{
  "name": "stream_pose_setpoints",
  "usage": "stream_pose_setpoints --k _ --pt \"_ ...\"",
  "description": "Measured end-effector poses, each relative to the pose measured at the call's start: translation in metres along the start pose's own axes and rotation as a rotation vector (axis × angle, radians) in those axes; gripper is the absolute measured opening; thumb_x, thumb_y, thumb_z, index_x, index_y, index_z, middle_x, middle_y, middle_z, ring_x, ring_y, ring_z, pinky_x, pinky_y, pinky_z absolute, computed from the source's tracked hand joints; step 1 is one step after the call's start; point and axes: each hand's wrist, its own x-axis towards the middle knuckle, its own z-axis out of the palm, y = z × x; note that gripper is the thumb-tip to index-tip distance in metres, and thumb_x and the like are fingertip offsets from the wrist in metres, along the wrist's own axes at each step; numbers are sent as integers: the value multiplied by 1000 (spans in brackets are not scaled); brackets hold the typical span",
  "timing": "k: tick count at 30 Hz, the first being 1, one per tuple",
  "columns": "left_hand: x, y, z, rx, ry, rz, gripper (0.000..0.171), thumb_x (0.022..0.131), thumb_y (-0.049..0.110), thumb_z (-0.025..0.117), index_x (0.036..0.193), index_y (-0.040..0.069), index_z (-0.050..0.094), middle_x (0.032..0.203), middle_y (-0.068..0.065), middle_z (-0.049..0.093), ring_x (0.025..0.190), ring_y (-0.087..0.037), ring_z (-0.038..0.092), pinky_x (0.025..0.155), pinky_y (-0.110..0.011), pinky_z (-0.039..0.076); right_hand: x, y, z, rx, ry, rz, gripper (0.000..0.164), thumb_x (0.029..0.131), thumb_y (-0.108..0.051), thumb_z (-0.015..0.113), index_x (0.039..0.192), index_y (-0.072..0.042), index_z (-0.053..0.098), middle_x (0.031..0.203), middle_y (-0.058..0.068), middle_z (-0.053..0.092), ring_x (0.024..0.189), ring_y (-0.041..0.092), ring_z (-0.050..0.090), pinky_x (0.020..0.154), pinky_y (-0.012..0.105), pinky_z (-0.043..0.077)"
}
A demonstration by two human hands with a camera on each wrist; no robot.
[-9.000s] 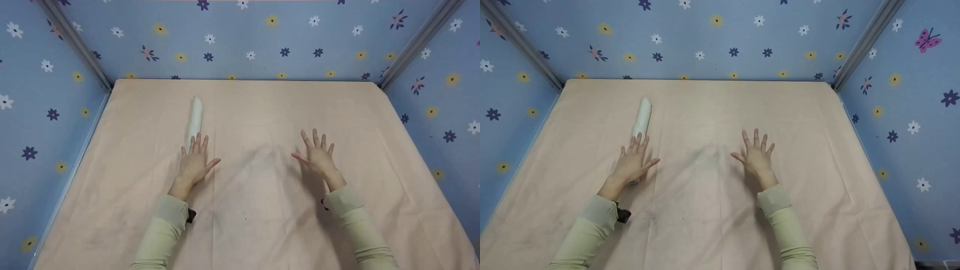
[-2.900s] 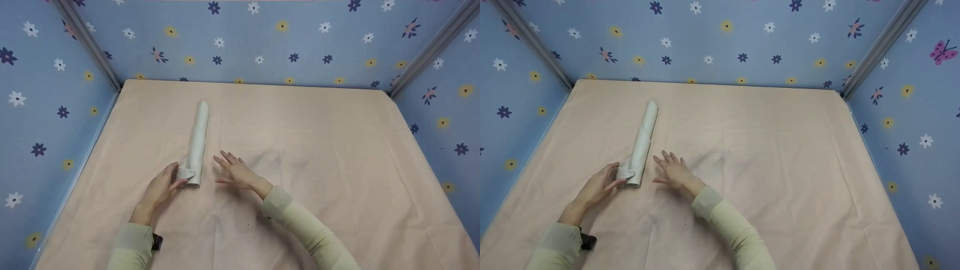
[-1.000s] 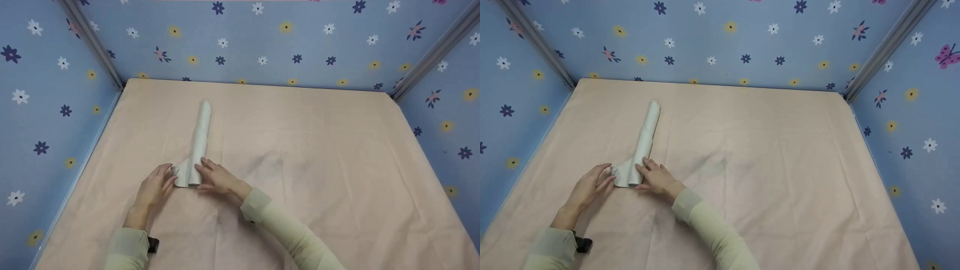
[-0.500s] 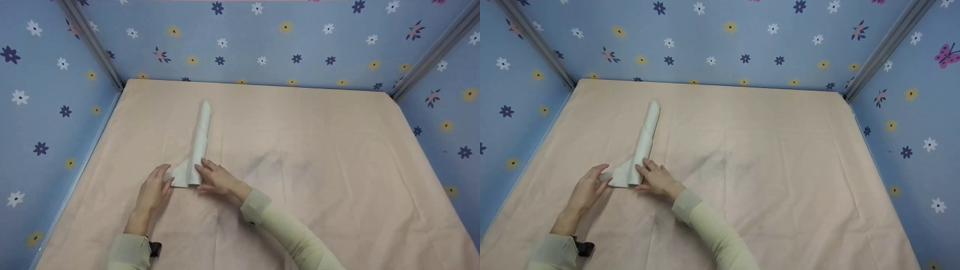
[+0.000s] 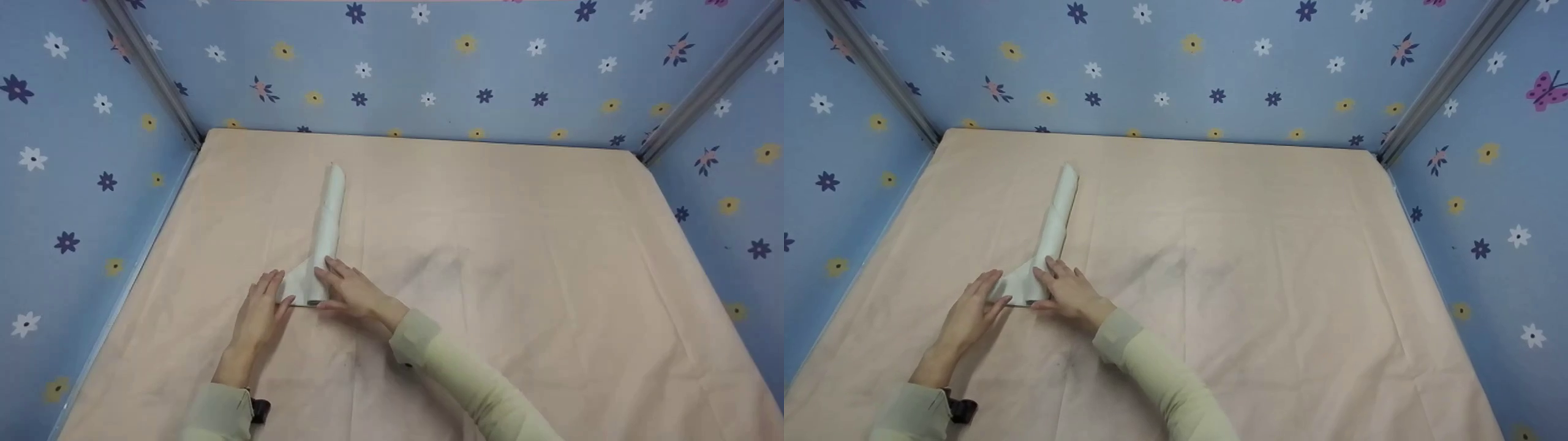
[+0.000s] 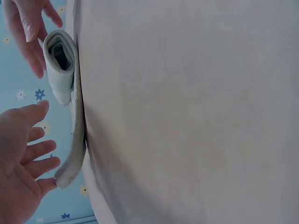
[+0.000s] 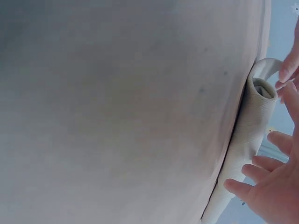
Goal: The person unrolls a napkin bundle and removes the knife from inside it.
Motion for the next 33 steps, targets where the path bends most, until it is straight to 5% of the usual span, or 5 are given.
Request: stream_pose_setpoints --k 11,33 --pt "1 2 6 1 -139 -83 56 89 25 55 132 -3 35 134 -25 34 122 -44 29 92 -60 28 7 -5 -1 -8 30 -5 70 85 -47 51 140 -12 28 145 14 18 131 27 18 102 45 24" --pt "6 -3 7 10 -263 -34 59 89 30 53 135 -1 32 140 -24 22 124 -49 18 93 -65 18 25 -2 1 27 10 96 68 83 -52 50 140 -21 29 148 8 8 134 24 6 104 47 17"
